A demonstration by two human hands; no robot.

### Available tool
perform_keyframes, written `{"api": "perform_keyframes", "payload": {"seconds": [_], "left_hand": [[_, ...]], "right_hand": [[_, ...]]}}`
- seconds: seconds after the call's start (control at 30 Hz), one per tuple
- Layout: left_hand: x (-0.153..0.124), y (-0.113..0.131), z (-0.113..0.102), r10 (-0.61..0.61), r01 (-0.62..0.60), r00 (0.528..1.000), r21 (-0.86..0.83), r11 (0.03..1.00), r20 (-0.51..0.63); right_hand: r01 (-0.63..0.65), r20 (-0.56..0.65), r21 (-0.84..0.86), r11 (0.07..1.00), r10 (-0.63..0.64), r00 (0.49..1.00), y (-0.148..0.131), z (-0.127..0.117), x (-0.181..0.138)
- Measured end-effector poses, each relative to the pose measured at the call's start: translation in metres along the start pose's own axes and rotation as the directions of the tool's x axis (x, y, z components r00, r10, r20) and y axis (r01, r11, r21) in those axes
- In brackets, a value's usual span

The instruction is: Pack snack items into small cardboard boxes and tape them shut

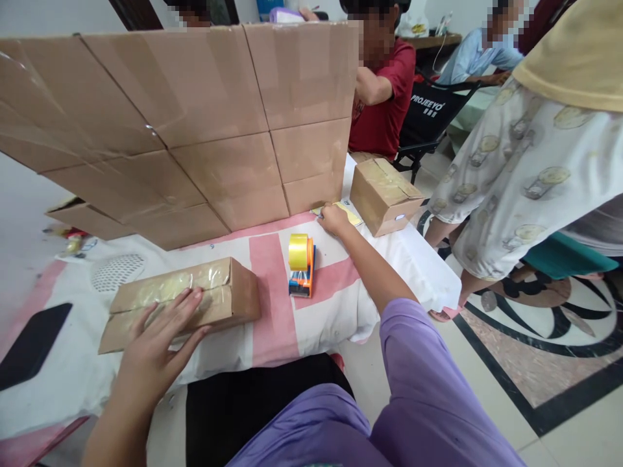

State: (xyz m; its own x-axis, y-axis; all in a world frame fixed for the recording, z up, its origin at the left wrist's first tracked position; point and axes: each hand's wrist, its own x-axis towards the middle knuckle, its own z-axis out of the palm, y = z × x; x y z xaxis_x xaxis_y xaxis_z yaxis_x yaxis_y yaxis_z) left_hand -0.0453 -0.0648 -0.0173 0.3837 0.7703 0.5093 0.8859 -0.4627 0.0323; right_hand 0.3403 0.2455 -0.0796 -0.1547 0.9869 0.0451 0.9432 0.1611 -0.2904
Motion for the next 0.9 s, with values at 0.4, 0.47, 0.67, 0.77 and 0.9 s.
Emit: {"api": "perform_keyframes", "payload": {"seconds": [0.4,0.47,0.67,0.77,0.9], "left_hand": [[0.005,0.001,-0.011,-0.048,0.05,0.998,-0.08,0.996,0.035],[0.021,0.012,-0.021,-0.053,0.05,0.998,-0.131,0.99,-0.019],[0.104,0.063,-0.034,0.03,-0.081,0.977,-0.239,0.968,-0.21],[0.134,0.079,-0.031,0.106,-0.158,0.971,-0.242,0.957,-0.213],[0.142,0.091,-0.03,0.264,-0.289,0.943,-0.106,0.952,-0.202]], "right_hand": [[0.076,-0.244,0.449,0.89,0.04,0.969,-0.021,-0.012,-0.045],[0.151,-0.257,0.625,0.765,0.019,0.966,-0.038,-0.024,-0.072],[0.225,-0.219,0.949,0.221,-0.053,0.974,-0.103,-0.072,-0.178],[0.195,-0.186,0.97,0.145,-0.074,0.98,-0.126,-0.089,-0.212],[0.191,-0.189,0.978,0.078,-0.043,0.981,-0.139,-0.097,-0.237]]}}
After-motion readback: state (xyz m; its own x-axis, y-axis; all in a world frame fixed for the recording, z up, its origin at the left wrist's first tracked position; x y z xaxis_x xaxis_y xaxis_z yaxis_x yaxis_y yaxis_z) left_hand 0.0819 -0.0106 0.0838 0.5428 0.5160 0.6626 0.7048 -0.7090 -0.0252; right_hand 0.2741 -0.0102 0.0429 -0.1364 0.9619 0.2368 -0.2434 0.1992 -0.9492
